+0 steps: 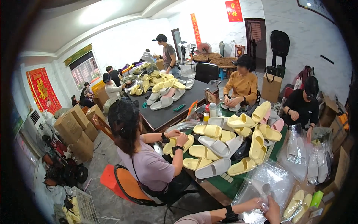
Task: Packaging various colored slippers into plastic bags for shipment.
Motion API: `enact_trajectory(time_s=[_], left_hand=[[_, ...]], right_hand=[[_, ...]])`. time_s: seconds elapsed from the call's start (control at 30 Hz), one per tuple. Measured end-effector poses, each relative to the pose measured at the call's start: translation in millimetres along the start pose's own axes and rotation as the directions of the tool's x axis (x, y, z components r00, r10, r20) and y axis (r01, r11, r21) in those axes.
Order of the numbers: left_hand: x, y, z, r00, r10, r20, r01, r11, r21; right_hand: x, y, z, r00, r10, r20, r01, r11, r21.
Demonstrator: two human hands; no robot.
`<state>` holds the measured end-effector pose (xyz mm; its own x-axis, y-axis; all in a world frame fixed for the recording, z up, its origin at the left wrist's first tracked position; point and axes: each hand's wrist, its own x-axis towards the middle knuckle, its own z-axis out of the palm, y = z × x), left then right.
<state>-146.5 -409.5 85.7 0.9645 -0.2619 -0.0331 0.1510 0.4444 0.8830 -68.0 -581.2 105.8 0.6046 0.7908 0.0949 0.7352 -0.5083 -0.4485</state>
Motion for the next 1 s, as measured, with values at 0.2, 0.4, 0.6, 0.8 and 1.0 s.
enact_trajectory(time_s=[0.2,0.4,0.6,0.8,1.0], left_hand=[[-2,2,6,1.000,0.015,-0.003,-0.015,1.000,0.011],[4,-10,3,0.999,0.006,0.036,-0.005,1.000,-0.020],[-9,5,-6,0.999,-0.032,0.016,0.032,0.999,0.013],[0,8,-32,0.962,-0.258,-0.088,0.219,0.923,-0.315],[19,-94,-83,0.941,-0.300,-0.157,0.336,0.771,0.541]], right_hand=[[-2,0,-5,0.986,0.145,0.086,-0.135,0.985,-0.105],[-7,-11,-8,0.936,0.338,0.100,-0.323,0.936,-0.137],[3,-6,6,0.988,0.140,-0.064,-0.148,0.978,-0.148],[1,-14,-33,0.945,0.217,-0.243,-0.231,0.972,-0.030],[-39,-8,-47,0.880,0.258,-0.399,-0.252,0.965,0.068]])
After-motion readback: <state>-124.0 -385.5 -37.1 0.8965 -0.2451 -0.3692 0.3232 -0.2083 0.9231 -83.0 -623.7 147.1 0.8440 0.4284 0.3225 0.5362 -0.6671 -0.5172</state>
